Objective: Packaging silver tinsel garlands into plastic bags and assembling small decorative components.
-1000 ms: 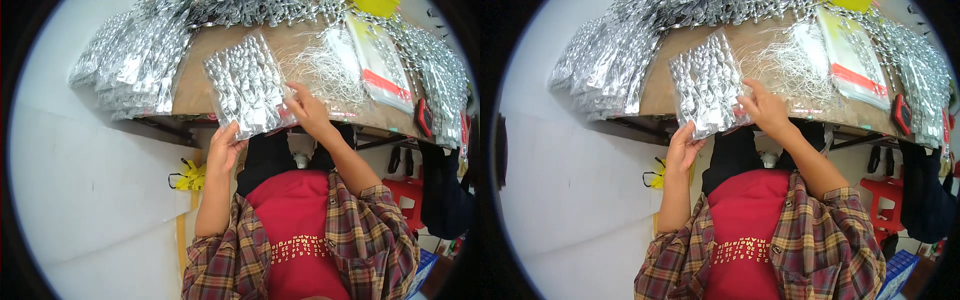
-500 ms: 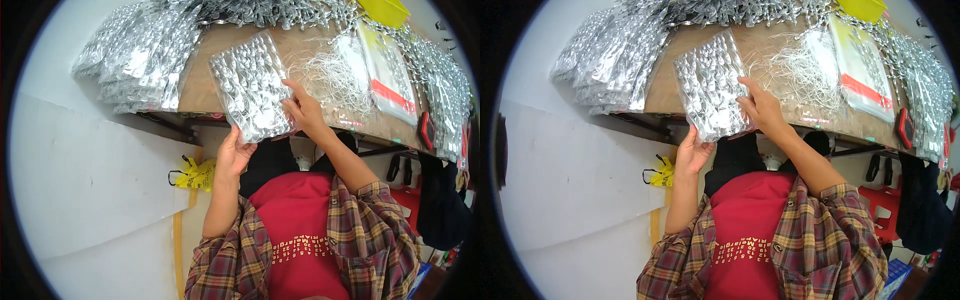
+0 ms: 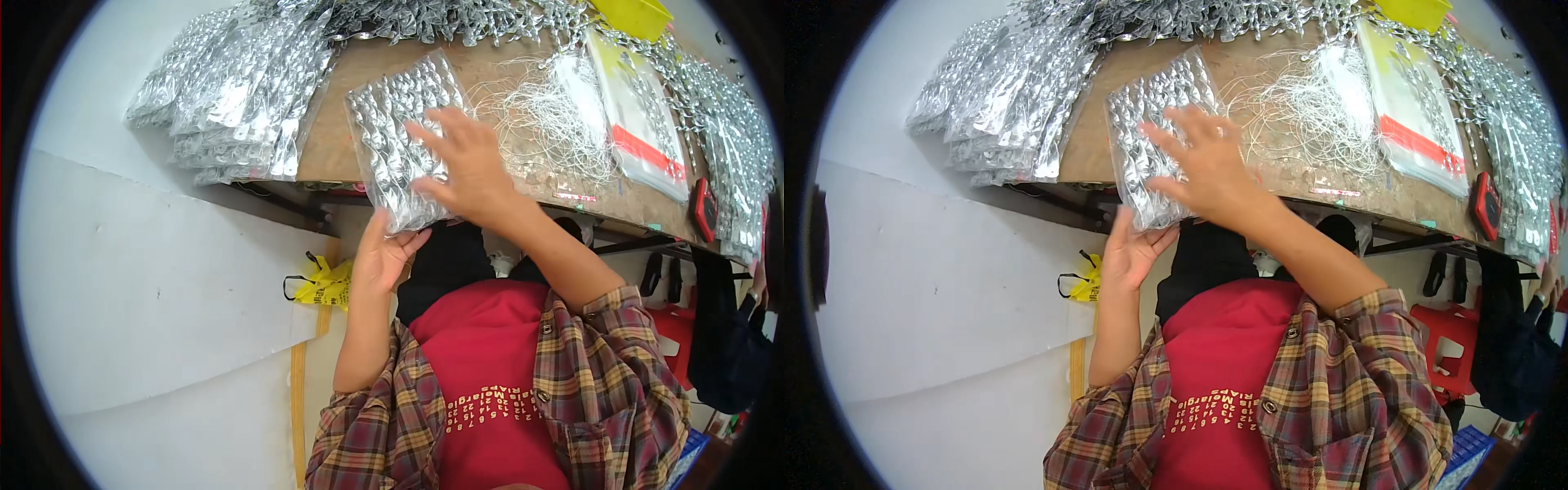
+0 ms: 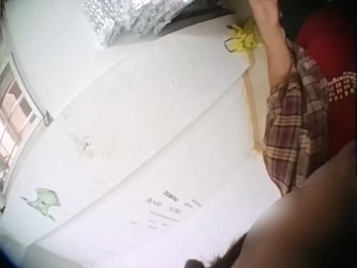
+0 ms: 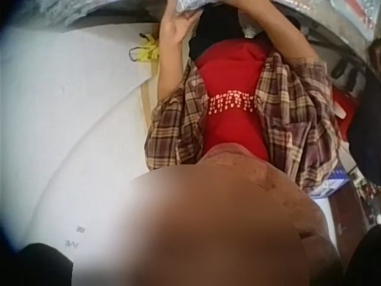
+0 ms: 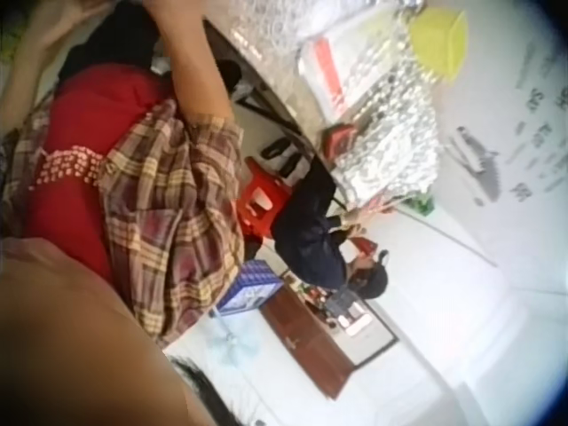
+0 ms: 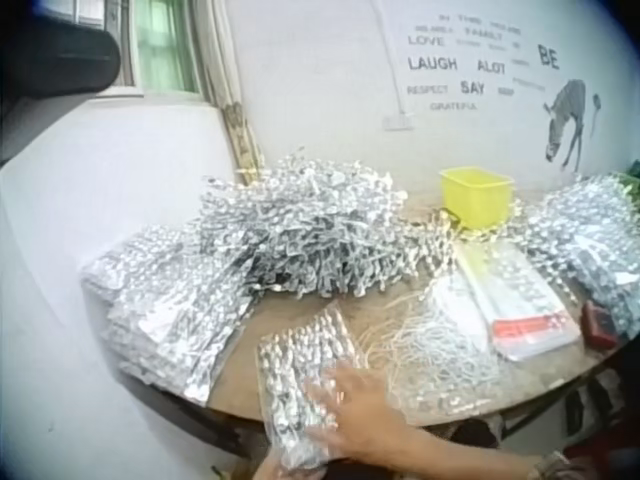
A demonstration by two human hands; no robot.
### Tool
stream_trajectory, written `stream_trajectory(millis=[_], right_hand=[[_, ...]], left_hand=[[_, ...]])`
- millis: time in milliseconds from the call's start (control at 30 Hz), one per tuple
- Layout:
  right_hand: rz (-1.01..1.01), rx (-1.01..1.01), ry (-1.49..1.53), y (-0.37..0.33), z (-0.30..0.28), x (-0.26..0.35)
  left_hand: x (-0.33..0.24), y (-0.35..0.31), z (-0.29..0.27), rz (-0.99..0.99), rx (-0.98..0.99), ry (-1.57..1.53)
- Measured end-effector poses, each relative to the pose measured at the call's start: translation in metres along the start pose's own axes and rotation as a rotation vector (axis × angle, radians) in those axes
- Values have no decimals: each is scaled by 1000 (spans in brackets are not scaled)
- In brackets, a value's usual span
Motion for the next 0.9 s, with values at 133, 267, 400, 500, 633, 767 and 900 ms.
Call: stream_trajectory(millis=[133, 267, 400, 500, 633, 767, 900], right_hand=[[-35, 237, -307, 4, 39, 9], [-31, 279, -310, 5, 49, -8], [-95, 212, -354, 6, 42, -28], [28, 129, -387, 2, 6, -67], [349, -46, 451, -37, -42, -85], [244, 285, 282, -89, -16, -38], [169, 294, 48, -105, 1, -23]], left_hand=[[1, 7, -7, 9, -108, 122], [-1, 9, -11, 33, -150, 142], [2, 12, -16, 26, -132, 70], [0, 12, -18, 46, -75, -19], [3, 10, -25, 17, -14, -45], [5, 9, -26, 14, -43, -80], [9, 13, -18, 35, -104, -151]])
Point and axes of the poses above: each hand's wrist, its own y-axis towards the middle knuckle, its own z-axis out of the palm, x = y × z, the point moved 5 cm from there along y, towards the middle knuckle, and after that the axes turned 12 degrees about x, right-handed, at the moved point
